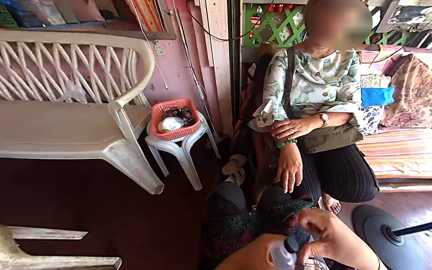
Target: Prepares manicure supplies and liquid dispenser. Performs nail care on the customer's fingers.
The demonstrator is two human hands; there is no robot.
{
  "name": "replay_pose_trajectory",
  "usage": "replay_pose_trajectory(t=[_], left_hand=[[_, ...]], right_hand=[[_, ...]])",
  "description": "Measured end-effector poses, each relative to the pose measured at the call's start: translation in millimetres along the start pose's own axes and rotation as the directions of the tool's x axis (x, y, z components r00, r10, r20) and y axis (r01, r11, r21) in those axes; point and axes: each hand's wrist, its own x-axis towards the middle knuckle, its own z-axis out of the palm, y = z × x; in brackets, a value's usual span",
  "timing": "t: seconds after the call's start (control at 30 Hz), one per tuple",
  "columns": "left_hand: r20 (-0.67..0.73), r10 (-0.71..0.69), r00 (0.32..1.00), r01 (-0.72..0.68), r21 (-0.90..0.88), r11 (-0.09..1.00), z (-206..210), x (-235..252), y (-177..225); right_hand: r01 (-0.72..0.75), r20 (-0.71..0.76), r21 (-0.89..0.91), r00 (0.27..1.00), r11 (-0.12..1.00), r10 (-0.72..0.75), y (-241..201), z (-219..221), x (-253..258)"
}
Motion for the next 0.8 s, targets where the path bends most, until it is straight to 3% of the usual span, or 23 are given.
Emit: replay_pose_trajectory(t=[0.13,0.2,0.3,0.43,0.5,0.6,0.73,0.8], left_hand=[[-0.138,0.009,0.990,0.063,0.511,0.857,-22.4,0.1,-5.8],[-0.193,-0.016,0.981,0.133,0.611,0.780,-24.5,0.5,-3.7],[-0.230,-0.022,0.973,0.184,0.715,0.674,-25.9,-1.6,-0.7],[-0.290,0.069,0.954,0.237,0.879,0.414,-21.9,-3.5,-7.4],[-0.280,0.015,0.960,0.244,0.860,0.447,-22.6,-6.2,-8.1],[-0.237,-0.084,0.968,0.237,0.751,0.617,-22.3,-11.0,-8.8],[-0.338,0.021,0.941,0.288,0.832,0.474,-16.7,-12.0,-13.9],[-0.317,0.012,0.948,0.275,0.838,0.471,-19.7,-14.1,-12.4]], right_hand=[[-0.090,-0.098,-0.299,0.993,0.950,0.064,-11.2,15.8,-8.1],[-0.087,-0.136,-0.406,0.990,0.910,0.033,-9.5,34.1,-7.2],[-0.069,-0.033,-0.310,0.998,0.948,0.061,-0.8,30.1,-7.8],[-0.134,-0.152,-0.503,0.986,0.854,0.065,-0.7,43.1,-4.8],[-0.087,-0.091,-0.456,0.995,0.886,0.051,2.5,42.9,-5.1],[-0.051,0.046,-0.260,0.997,0.964,0.066,4.9,32.1,-7.7],[-0.095,-0.118,-0.527,0.992,0.844,0.038,5.0,45.9,-8.5],[-0.069,-0.087,-0.456,0.996,0.887,0.033,4.5,47.5,-8.1]])
